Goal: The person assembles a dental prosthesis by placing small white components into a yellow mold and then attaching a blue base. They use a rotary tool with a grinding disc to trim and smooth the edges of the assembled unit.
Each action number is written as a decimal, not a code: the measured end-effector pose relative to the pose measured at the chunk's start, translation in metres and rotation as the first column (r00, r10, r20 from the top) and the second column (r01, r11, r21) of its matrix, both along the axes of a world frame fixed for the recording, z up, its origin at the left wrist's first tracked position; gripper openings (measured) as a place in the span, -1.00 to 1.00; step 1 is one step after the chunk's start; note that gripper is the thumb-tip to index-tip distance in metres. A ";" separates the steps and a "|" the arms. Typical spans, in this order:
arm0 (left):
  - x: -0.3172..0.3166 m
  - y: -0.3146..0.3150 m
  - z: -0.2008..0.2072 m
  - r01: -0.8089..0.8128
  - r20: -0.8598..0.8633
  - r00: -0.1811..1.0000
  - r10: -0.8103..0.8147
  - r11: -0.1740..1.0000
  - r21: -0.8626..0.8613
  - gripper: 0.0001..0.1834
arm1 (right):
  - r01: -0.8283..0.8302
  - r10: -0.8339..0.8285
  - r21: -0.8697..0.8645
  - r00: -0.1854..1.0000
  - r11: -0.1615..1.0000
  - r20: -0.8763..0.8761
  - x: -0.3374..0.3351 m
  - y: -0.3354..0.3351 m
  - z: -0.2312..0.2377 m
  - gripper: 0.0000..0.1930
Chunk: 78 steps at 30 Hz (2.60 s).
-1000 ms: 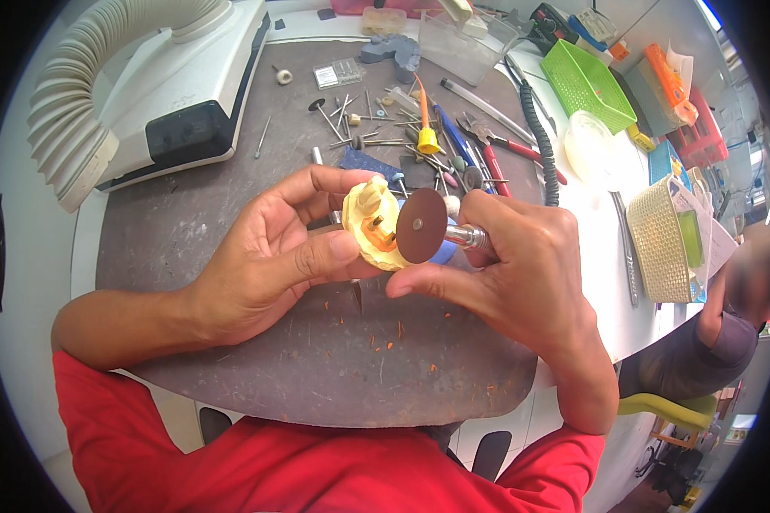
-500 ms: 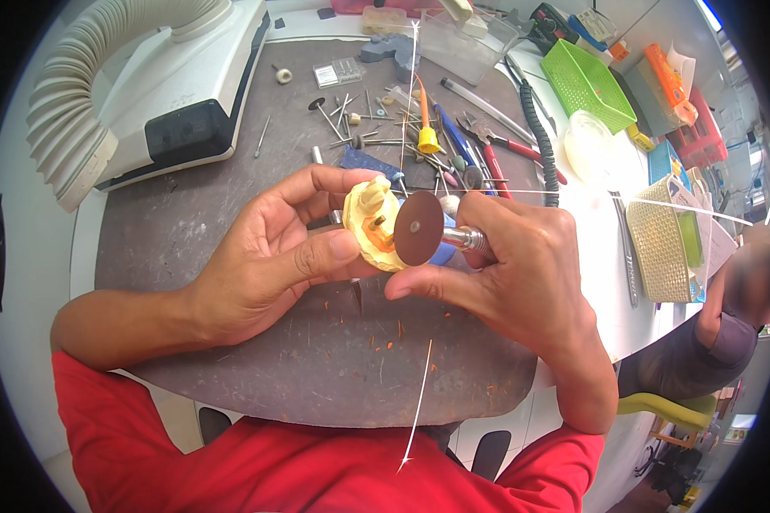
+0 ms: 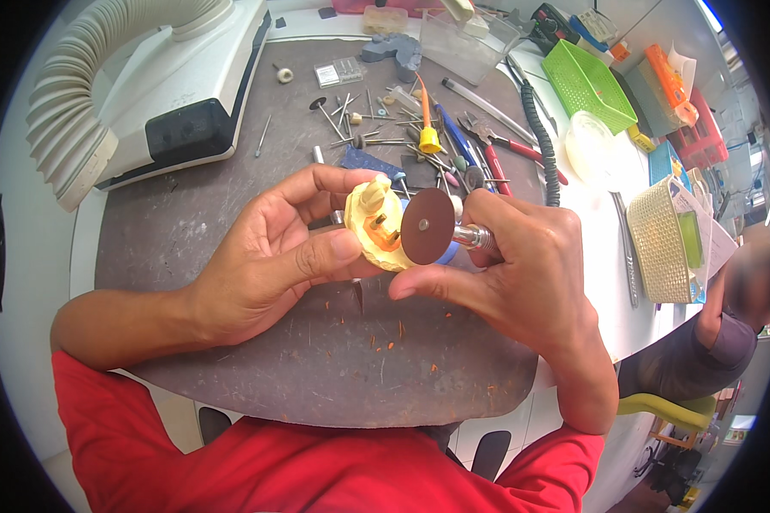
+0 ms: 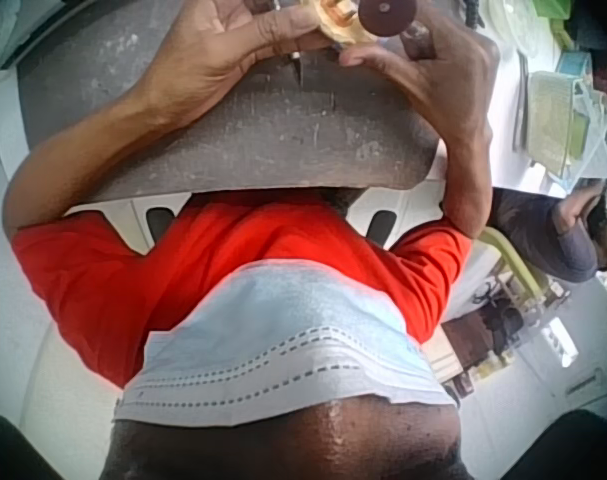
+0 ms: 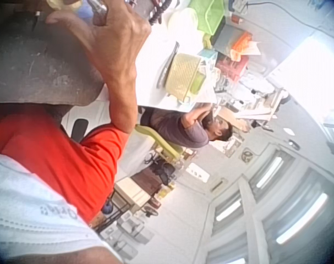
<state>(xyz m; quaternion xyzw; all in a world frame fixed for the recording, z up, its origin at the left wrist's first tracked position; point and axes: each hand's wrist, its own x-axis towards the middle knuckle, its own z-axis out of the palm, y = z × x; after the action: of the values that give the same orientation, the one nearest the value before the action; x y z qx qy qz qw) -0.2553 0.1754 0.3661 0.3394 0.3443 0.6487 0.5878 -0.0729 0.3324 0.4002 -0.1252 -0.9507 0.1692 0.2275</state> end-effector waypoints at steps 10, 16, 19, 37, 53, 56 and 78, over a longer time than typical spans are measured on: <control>-0.001 0.000 0.000 0.004 -0.016 1.000 -0.004 1.000 -0.006 -0.47 | -0.015 0.015 0.004 1.000 1.000 0.020 -0.001 -0.001 0.001 -0.37; -0.001 0.000 0.000 0.006 -0.012 1.000 -0.006 1.000 -0.013 -0.49 | -0.008 0.008 -0.005 0.999 1.000 0.035 0.000 -0.001 0.000 -0.36; -0.001 0.000 0.001 0.006 -0.008 1.000 -0.006 1.000 -0.015 -0.49 | -0.014 0.014 -0.001 1.000 1.000 0.023 0.000 -0.001 0.000 -0.36; -0.001 0.000 -0.001 0.003 -0.010 1.000 -0.003 1.000 -0.005 -0.49 | -0.011 0.011 0.004 1.000 1.000 0.013 0.000 0.000 -0.001 -0.37; 0.000 -0.002 0.002 -0.017 0.006 1.000 0.017 0.998 -0.062 -0.49 | 0.008 -0.008 -0.002 1.000 1.000 0.006 -0.001 0.000 0.000 -0.38; 0.000 -0.003 0.003 -0.021 -0.008 1.000 0.021 0.996 -0.085 -0.49 | 0.002 -0.002 -0.010 1.000 1.000 -0.004 -0.001 0.001 -0.001 -0.38; 0.001 -0.002 0.000 -0.019 -0.025 1.000 0.017 0.998 -0.060 -0.48 | -0.015 0.015 -0.004 1.000 1.000 0.000 0.001 0.002 -0.003 -0.37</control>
<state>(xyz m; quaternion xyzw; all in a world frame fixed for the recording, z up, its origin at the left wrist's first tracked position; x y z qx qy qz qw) -0.2547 0.1731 0.3663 0.3262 0.3737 0.6391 0.5878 -0.0723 0.3341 0.3971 -0.1188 -0.9513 0.1729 0.2258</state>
